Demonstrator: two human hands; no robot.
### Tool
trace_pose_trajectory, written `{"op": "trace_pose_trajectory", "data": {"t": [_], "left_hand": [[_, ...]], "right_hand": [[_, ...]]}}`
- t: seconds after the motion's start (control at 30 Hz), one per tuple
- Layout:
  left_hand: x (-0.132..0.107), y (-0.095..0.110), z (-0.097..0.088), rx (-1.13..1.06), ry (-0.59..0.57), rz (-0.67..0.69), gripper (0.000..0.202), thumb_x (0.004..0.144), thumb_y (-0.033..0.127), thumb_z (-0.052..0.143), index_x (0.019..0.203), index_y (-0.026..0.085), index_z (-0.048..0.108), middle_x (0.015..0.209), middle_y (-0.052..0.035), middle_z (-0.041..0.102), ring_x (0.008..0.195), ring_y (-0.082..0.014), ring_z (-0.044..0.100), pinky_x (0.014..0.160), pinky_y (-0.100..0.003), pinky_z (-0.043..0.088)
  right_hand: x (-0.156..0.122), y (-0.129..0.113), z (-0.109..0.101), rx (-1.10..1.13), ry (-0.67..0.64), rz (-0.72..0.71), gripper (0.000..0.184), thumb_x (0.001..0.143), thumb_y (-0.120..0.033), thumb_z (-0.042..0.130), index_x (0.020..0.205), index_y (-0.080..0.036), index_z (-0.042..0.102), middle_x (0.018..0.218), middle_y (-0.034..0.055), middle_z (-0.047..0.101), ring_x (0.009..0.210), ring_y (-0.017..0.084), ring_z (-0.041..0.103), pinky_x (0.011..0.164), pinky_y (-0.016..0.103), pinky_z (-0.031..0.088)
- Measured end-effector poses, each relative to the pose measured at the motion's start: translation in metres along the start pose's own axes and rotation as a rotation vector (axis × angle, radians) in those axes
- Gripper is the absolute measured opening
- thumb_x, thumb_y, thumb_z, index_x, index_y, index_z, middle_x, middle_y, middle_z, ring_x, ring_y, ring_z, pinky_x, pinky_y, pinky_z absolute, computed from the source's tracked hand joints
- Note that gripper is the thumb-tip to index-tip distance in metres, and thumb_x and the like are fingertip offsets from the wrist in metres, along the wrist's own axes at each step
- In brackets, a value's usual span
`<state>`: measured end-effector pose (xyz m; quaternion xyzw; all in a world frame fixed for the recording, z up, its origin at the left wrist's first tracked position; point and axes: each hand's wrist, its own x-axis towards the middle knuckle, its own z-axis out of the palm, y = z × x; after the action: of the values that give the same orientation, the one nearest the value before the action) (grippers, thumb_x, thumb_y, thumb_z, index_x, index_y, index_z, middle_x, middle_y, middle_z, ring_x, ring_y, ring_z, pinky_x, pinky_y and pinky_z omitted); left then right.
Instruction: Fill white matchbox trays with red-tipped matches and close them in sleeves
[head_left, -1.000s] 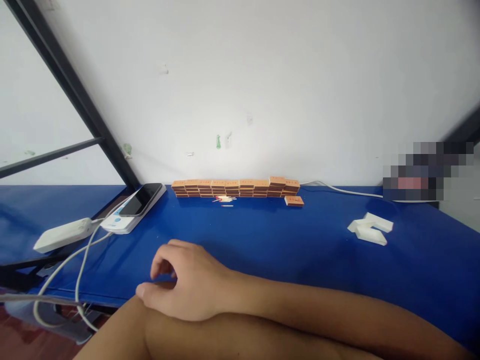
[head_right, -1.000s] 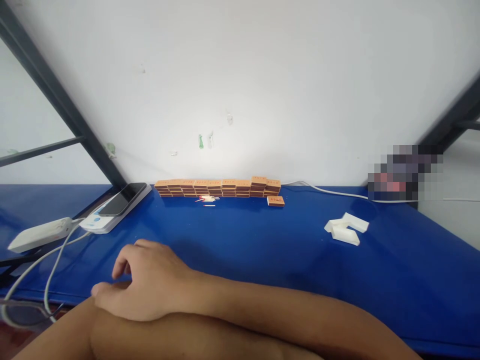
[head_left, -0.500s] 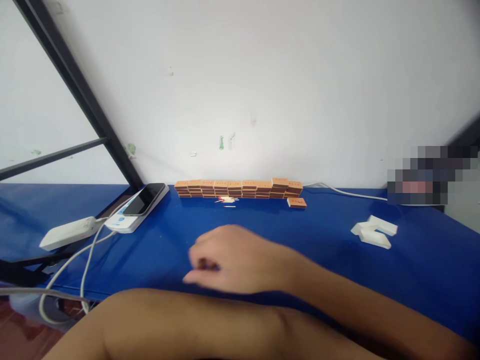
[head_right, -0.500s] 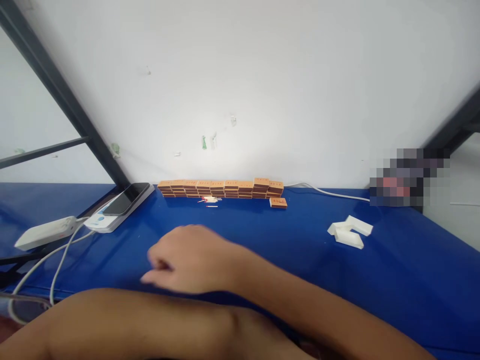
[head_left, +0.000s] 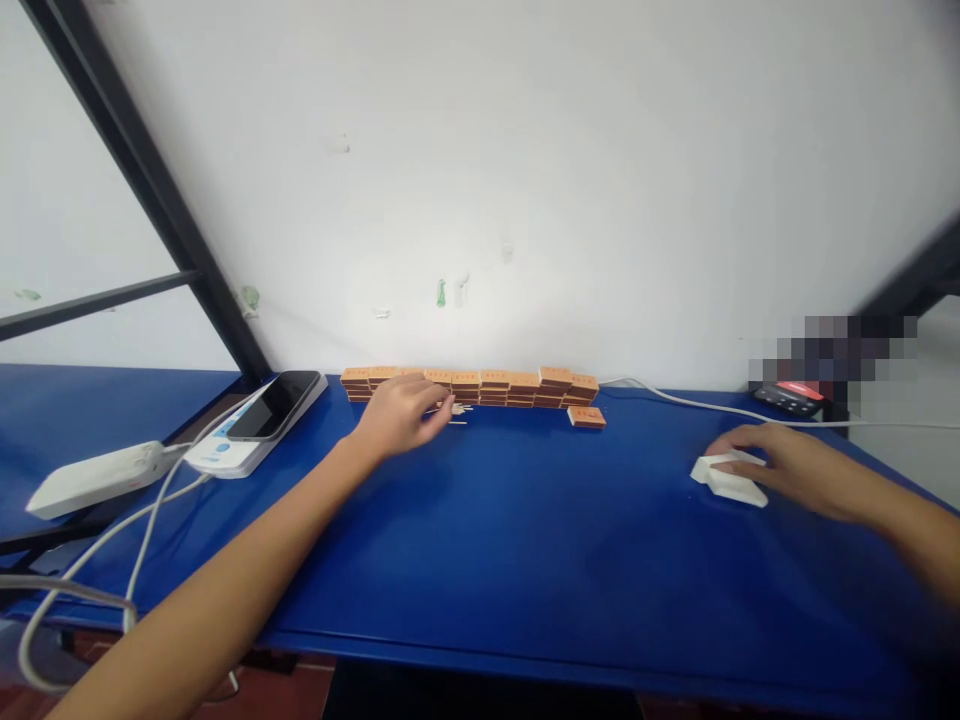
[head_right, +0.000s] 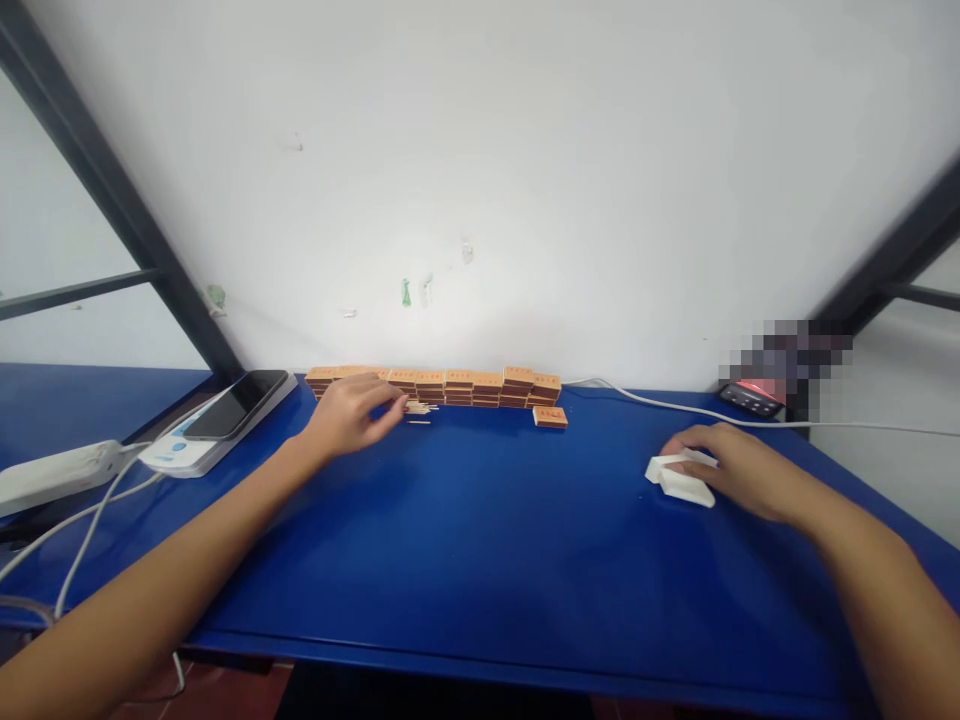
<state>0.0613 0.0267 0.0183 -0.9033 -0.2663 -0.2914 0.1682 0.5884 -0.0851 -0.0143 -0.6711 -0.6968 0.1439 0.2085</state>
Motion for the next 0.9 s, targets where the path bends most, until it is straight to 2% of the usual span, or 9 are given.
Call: {"op": "trace_pose_trajectory", "data": {"t": [0.1, 0.23, 0.33, 0.43, 0.5, 0.6, 0.73, 0.8, 0.9], "left_hand": [[-0.008, -0.007, -0.002, -0.033, -0.076, 0.000, 0.036, 0.106, 0.028, 0.044, 0.084, 0.018, 0.071, 0.075, -0.0060, 0.070, 0.071, -0.0196, 0.064, 0.064, -0.032, 0.046], [-0.017, 0.003, -0.005, -0.118, -0.232, 0.047, 0.030, 0.104, 0.031, 0.051, 0.089, 0.018, 0.073, 0.079, -0.0045, 0.071, 0.073, -0.0182, 0.067, 0.066, -0.030, 0.050], [-0.020, 0.013, -0.006, -0.219, -0.315, -0.017, 0.031, 0.105, 0.042, 0.055, 0.112, 0.019, 0.074, 0.096, -0.0073, 0.075, 0.085, -0.0215, 0.071, 0.074, -0.033, 0.055], [-0.026, 0.020, -0.006, -0.248, -0.325, -0.113, 0.056, 0.096, 0.061, 0.066, 0.133, 0.019, 0.067, 0.110, -0.0106, 0.075, 0.097, -0.0271, 0.072, 0.083, -0.039, 0.058], [-0.031, 0.021, -0.006, -0.239, -0.338, -0.156, 0.074, 0.086, 0.070, 0.074, 0.138, 0.019, 0.063, 0.113, -0.0120, 0.074, 0.099, -0.0300, 0.072, 0.083, -0.040, 0.058], [-0.039, 0.018, -0.005, -0.250, -0.355, -0.194, 0.081, 0.077, 0.075, 0.078, 0.135, 0.020, 0.066, 0.113, -0.0120, 0.072, 0.098, -0.0310, 0.071, 0.081, -0.039, 0.058], [-0.042, 0.014, -0.003, -0.291, -0.393, -0.221, 0.055, 0.081, 0.060, 0.081, 0.118, 0.020, 0.074, 0.112, -0.0097, 0.071, 0.099, -0.0287, 0.070, 0.081, -0.038, 0.056], [-0.042, 0.011, -0.004, -0.305, -0.419, -0.227, 0.040, 0.083, 0.053, 0.081, 0.108, 0.021, 0.076, 0.102, -0.0072, 0.070, 0.092, -0.0257, 0.069, 0.076, -0.036, 0.055], [-0.042, 0.007, -0.006, -0.339, -0.432, -0.221, 0.036, 0.082, 0.051, 0.082, 0.102, 0.022, 0.076, 0.093, -0.0045, 0.067, 0.082, -0.0223, 0.066, 0.071, -0.034, 0.052]], "right_hand": [[0.007, -0.035, 0.005, -0.050, 0.026, 0.042, 0.021, 0.093, -0.015, 0.071, 0.079, -0.026, 0.083, 0.098, 0.0163, 0.080, 0.085, 0.023, 0.073, 0.080, 0.041, 0.050], [0.024, -0.099, 0.021, -0.063, 0.102, -0.041, 0.018, 0.098, -0.019, 0.065, 0.095, -0.023, 0.082, 0.106, 0.0157, 0.079, 0.092, 0.024, 0.071, 0.085, 0.041, 0.049], [0.036, -0.164, 0.056, 0.084, -0.048, -0.145, 0.020, 0.099, -0.029, 0.063, 0.113, -0.021, 0.076, 0.096, 0.0114, 0.077, 0.081, 0.021, 0.069, 0.076, 0.037, 0.051], [0.049, -0.226, 0.099, 0.235, -0.171, -0.191, 0.026, 0.096, -0.032, 0.066, 0.118, -0.019, 0.069, 0.084, 0.0053, 0.075, 0.073, 0.019, 0.067, 0.068, 0.031, 0.050], [0.060, -0.255, 0.122, 0.282, -0.270, -0.249, 0.028, 0.093, -0.032, 0.070, 0.117, -0.017, 0.068, 0.082, 0.0044, 0.075, 0.073, 0.018, 0.067, 0.067, 0.030, 0.049], [0.080, -0.275, 0.141, 0.253, -0.245, -0.339, 0.028, 0.093, -0.035, 0.071, 0.114, -0.016, 0.070, 0.086, 0.0047, 0.076, 0.072, 0.016, 0.065, 0.068, 0.028, 0.047], [0.110, -0.276, 0.154, 0.168, -0.055, -0.394, 0.016, 0.097, -0.028, 0.065, 0.104, -0.017, 0.075, 0.088, 0.0047, 0.073, 0.072, 0.015, 0.060, 0.070, 0.029, 0.043], [0.121, -0.272, 0.161, 0.140, -0.032, -0.410, 0.014, 0.094, -0.023, 0.067, 0.104, -0.017, 0.075, 0.086, 0.0039, 0.070, 0.073, 0.015, 0.059, 0.071, 0.029, 0.041], [0.129, -0.268, 0.174, 0.106, -0.023, -0.448, 0.010, 0.093, -0.021, 0.070, 0.100, -0.017, 0.077, 0.083, 0.0027, 0.066, 0.074, 0.015, 0.057, 0.072, 0.029, 0.040]]}}
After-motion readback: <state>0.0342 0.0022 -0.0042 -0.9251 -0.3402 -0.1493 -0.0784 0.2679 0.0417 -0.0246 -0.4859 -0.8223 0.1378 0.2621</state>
